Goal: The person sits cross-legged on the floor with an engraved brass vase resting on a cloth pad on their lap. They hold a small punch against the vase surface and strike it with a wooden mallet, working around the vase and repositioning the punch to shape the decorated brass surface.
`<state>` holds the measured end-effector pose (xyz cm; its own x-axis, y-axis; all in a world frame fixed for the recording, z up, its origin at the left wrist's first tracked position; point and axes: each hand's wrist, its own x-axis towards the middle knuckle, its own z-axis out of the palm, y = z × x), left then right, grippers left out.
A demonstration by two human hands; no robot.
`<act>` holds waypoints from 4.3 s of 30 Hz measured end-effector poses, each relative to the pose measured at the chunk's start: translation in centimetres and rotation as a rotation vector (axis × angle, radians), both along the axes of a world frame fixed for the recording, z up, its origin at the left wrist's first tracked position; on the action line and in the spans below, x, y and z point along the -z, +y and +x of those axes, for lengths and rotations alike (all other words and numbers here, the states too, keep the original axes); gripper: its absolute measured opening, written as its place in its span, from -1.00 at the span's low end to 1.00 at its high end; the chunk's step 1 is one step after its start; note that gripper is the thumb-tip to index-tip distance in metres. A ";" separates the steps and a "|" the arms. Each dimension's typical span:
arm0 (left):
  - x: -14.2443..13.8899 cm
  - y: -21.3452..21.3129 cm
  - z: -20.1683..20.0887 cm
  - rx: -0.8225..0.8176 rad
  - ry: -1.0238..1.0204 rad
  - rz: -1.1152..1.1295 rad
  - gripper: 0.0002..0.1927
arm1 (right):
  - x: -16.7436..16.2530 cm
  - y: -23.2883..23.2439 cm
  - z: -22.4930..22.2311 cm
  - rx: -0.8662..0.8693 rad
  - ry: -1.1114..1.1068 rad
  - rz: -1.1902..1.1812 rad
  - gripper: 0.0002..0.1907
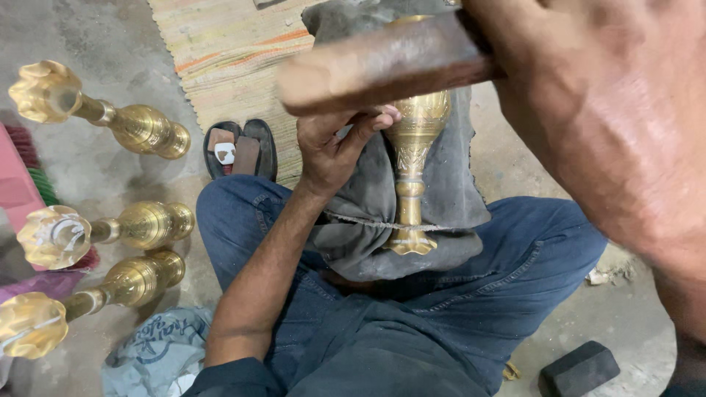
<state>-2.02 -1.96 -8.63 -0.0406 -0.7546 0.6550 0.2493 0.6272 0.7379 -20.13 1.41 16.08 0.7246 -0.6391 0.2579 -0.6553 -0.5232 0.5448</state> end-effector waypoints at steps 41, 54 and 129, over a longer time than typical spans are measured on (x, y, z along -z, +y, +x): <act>-2.5 0.5 4.0 -0.200 0.070 0.491 -0.71 | 15.3 -12.5 -0.4 0.060 -1.037 0.690 -0.65; -9.6 -0.8 0.4 -0.089 -0.749 -0.173 -0.69 | 17.8 -8.2 -3.6 -0.003 -1.268 0.271 -0.54; -11.2 -0.8 1.7 -0.099 -1.081 -0.212 -0.70 | 16.4 -8.2 -6.1 -0.233 -0.909 0.012 -0.73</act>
